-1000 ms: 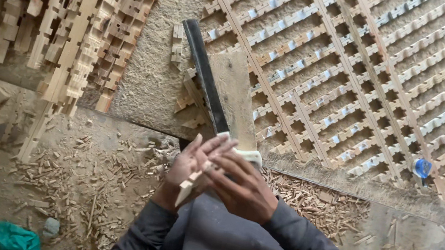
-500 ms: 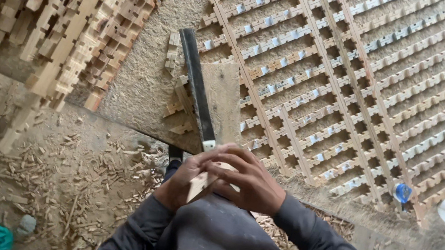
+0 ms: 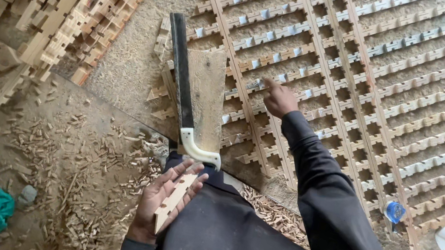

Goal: The person uses a hand saw to cut wooden slats and then fits the pieces into a large decorative wooden lattice structure on the floor.

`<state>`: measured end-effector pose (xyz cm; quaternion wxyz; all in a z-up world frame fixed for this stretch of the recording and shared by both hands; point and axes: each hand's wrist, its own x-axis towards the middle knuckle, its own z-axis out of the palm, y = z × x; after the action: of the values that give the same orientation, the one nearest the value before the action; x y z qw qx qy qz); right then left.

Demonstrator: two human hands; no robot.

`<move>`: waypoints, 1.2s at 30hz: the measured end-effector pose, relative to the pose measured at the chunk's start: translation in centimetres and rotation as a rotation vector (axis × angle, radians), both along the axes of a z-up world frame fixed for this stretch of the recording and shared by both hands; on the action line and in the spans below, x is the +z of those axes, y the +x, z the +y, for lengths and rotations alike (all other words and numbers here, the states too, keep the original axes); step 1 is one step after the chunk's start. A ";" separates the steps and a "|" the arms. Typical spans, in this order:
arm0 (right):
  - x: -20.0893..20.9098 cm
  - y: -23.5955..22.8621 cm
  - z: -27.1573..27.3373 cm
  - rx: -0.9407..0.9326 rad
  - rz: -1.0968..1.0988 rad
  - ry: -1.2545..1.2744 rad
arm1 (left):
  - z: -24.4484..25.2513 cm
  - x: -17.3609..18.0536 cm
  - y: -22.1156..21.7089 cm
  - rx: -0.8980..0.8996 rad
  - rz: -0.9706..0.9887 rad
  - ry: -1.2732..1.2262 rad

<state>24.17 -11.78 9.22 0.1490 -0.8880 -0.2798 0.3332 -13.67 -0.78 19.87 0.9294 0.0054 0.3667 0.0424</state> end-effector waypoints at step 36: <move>1.6 -6.3 -6.5 0.085 -0.126 -0.015 | 2.9 0.3 1.4 -0.173 -0.048 0.059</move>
<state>17.86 -18.29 10.85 0.1100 -0.8957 -0.3233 0.2848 -12.28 2.14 20.20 0.9375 0.0633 0.3411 -0.0272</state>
